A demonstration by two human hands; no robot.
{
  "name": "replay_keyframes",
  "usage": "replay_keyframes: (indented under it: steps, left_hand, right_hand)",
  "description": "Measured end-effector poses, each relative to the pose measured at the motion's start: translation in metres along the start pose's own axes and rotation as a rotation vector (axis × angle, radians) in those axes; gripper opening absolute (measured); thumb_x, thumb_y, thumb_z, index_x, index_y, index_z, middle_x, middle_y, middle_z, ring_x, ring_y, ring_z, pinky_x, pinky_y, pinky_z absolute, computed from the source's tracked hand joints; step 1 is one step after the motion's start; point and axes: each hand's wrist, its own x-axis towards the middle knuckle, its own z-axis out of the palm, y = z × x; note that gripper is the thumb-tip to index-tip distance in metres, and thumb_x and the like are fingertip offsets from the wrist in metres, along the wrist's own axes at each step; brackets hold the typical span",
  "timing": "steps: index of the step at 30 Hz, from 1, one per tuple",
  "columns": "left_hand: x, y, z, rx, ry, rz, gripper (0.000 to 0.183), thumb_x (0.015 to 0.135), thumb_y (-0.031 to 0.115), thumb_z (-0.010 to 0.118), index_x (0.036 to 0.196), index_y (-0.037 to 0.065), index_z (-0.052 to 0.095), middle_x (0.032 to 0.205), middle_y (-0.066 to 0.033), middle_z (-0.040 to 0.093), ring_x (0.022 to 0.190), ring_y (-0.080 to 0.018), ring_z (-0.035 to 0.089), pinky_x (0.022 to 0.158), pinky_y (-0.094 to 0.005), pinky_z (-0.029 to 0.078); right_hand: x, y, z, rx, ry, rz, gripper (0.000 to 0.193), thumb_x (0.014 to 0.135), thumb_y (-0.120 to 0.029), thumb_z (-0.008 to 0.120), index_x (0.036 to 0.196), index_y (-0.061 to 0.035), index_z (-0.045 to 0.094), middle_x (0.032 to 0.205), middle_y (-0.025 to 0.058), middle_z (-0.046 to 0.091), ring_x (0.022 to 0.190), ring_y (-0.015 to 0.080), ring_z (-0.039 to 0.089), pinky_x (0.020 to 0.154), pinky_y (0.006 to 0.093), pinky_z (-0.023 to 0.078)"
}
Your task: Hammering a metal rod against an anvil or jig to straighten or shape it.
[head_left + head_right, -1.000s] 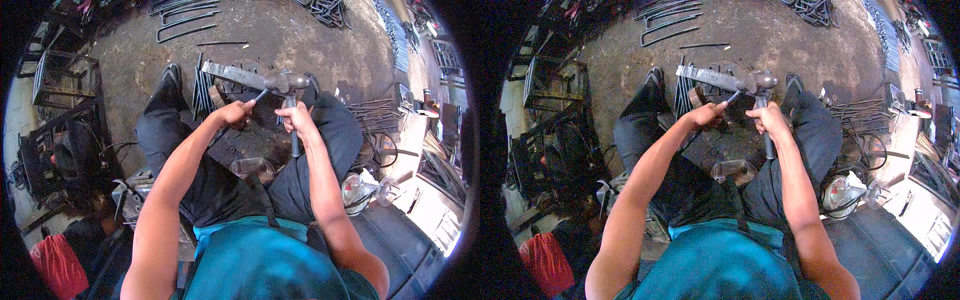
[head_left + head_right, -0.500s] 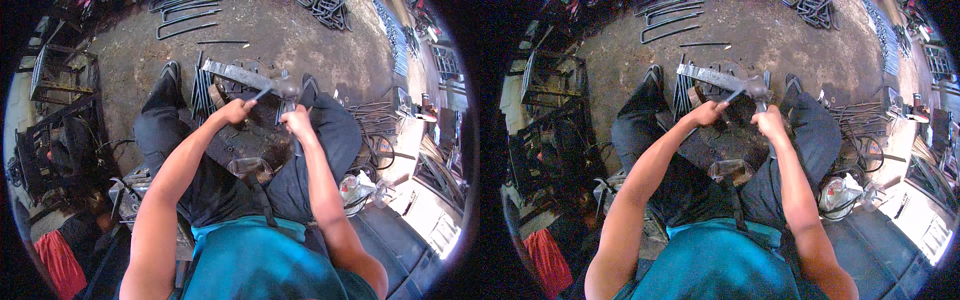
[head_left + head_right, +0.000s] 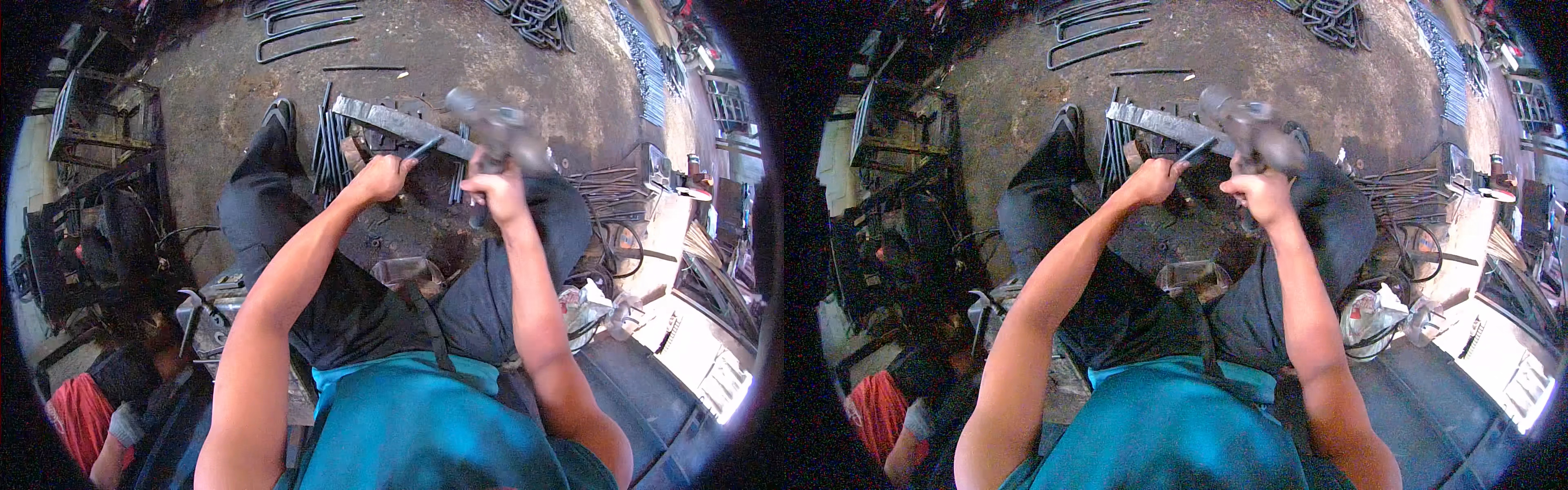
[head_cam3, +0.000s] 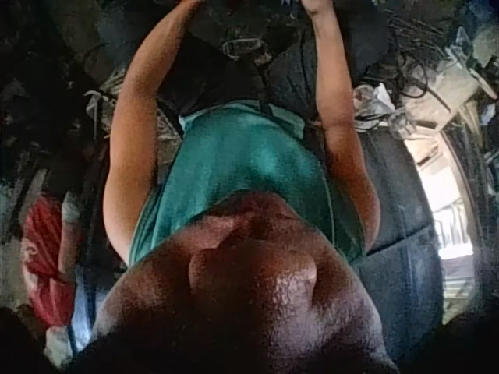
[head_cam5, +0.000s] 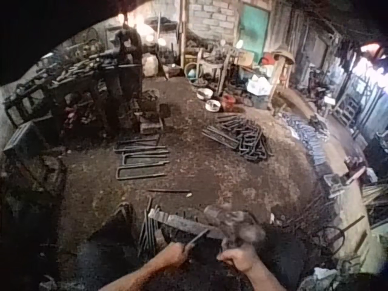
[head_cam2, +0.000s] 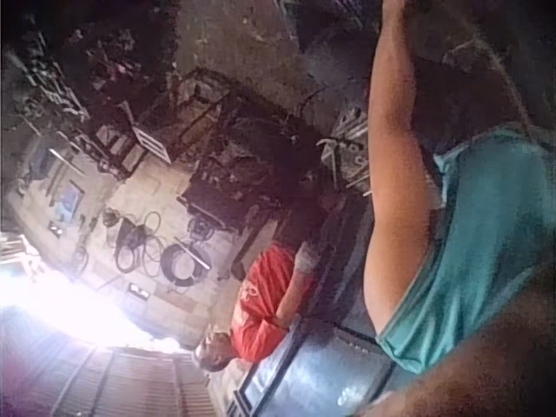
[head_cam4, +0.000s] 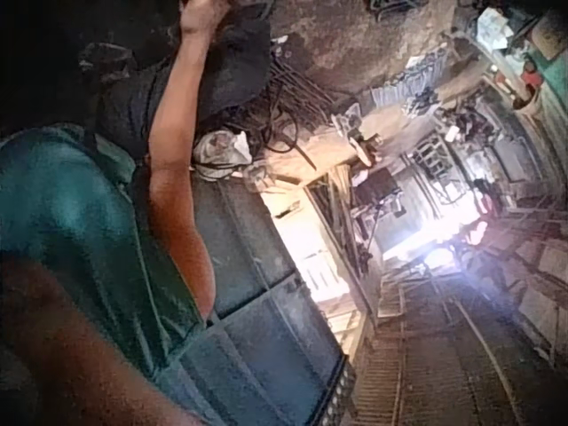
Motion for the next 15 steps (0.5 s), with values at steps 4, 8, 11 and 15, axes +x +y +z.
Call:
replay_keyframes:
  steps: [4,8,11,15]
  left_hand:
    - [-0.002,-0.003,0.004,0.032,0.162,0.155,0.059,0.097,0.042,0.044,0.072,-0.008,0.063,0.077,-0.0334,0.060,0.081,-0.0492,0.060,0.071,-0.0543,0.048]
    - [-0.002,-0.010,0.008,0.037,0.156,0.128,0.057,0.097,0.041,0.045,0.073,-0.007,0.064,0.077,-0.0331,0.059,0.081,-0.0495,0.060,0.071,-0.0538,0.049]
    - [0.010,-0.016,0.008,0.003,0.072,0.055,0.061,0.096,0.047,0.044,0.079,-0.007,0.066,0.084,-0.0345,0.060,0.088,-0.0504,0.059,0.077,-0.0533,0.048]
    - [0.016,-0.025,0.010,-0.106,-0.011,-0.029,0.057,0.093,0.049,0.050,0.092,-0.006,0.066,0.099,-0.0334,0.062,0.101,-0.0441,0.060,0.089,-0.0493,0.046]
  right_hand:
    - [0.022,0.054,0.003,-0.395,0.220,0.298,0.015,0.061,-0.001,0.066,0.066,-0.0043,0.052,0.056,0.0049,0.052,0.041,0.0151,0.047,0.039,0.0318,0.035]
    - [0.004,0.060,-0.003,-0.245,0.203,0.355,0.020,0.062,0.003,0.063,0.062,-0.0062,0.044,0.050,0.0031,0.046,0.036,0.0146,0.044,0.034,0.0315,0.031]
    - [-0.002,0.021,0.008,-0.138,0.231,0.268,0.022,0.063,0.006,0.061,0.063,-0.0075,0.043,0.049,0.0014,0.043,0.033,0.0123,0.039,0.032,0.0292,0.029]
    - [-0.020,-0.073,0.024,-0.049,0.233,0.011,0.017,0.066,0.003,0.065,0.069,-0.0057,0.050,0.053,0.0004,0.046,0.039,0.0092,0.042,0.035,0.0252,0.029]
